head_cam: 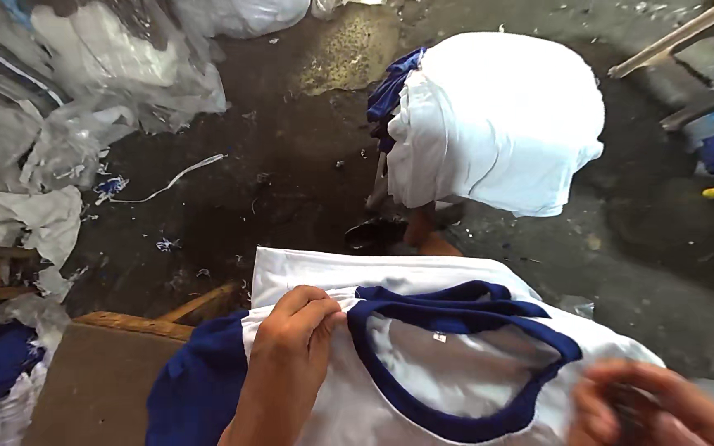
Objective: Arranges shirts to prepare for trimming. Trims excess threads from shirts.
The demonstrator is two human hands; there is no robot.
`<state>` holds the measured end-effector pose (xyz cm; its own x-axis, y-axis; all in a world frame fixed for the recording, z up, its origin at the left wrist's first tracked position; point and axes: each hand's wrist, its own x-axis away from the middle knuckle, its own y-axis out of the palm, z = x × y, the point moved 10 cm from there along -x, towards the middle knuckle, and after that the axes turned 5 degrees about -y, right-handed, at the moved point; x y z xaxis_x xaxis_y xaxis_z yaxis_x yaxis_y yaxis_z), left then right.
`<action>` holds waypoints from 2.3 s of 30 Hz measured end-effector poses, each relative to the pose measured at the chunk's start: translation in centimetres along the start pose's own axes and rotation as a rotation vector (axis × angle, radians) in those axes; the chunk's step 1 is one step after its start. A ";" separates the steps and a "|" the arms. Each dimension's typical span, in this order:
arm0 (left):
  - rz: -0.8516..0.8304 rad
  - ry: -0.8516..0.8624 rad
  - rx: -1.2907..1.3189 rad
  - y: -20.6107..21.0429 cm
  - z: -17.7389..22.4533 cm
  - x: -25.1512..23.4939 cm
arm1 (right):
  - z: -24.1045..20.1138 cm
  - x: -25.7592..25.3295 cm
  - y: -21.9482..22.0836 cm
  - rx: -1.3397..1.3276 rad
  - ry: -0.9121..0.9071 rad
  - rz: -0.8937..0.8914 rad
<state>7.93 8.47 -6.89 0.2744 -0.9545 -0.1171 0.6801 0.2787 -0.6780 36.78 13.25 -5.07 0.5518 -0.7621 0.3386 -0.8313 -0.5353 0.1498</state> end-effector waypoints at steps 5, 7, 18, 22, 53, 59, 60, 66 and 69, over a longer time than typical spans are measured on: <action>-0.038 -0.024 0.080 -0.4 -0.3 0.0 | -0.6 -7.3 9.5 0.063 -0.150 -0.187; -0.036 -0.064 0.077 -0.3 -0.6 0.1 | -1.2 -8.9 11.0 0.497 -0.305 -0.188; -0.084 -0.169 0.178 -0.6 -2.0 -0.2 | -2.5 -14.3 12.3 1.346 -0.418 -0.522; 0.017 -0.222 0.145 -4.5 -3.0 -1.8 | -3.5 -14.8 11.4 1.295 -0.436 -0.433; -0.127 -0.313 0.107 -0.6 -3.9 -6.0 | 2.1 -15.0 8.6 1.167 -0.123 -0.412; -0.231 -0.305 -0.075 1.9 -3.6 -5.5 | 1.5 -15.5 6.8 0.871 -0.187 -0.312; -0.279 -0.273 -0.036 3.4 -3.1 -5.2 | 1.7 -15.5 6.8 0.852 -0.176 -0.315; -0.430 -0.267 0.151 4.6 -3.4 -4.8 | 2.3 -15.6 6.5 0.815 -0.078 -0.371; -0.343 -0.290 0.166 3.2 -3.8 -4.9 | 2.5 -16.1 6.7 0.793 0.001 -0.452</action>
<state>6.20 13.68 -11.28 0.1773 -0.9318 0.3166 0.8576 -0.0115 -0.5141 22.45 21.00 -11.85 0.8134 -0.4189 0.4036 -0.2457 -0.8763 -0.4144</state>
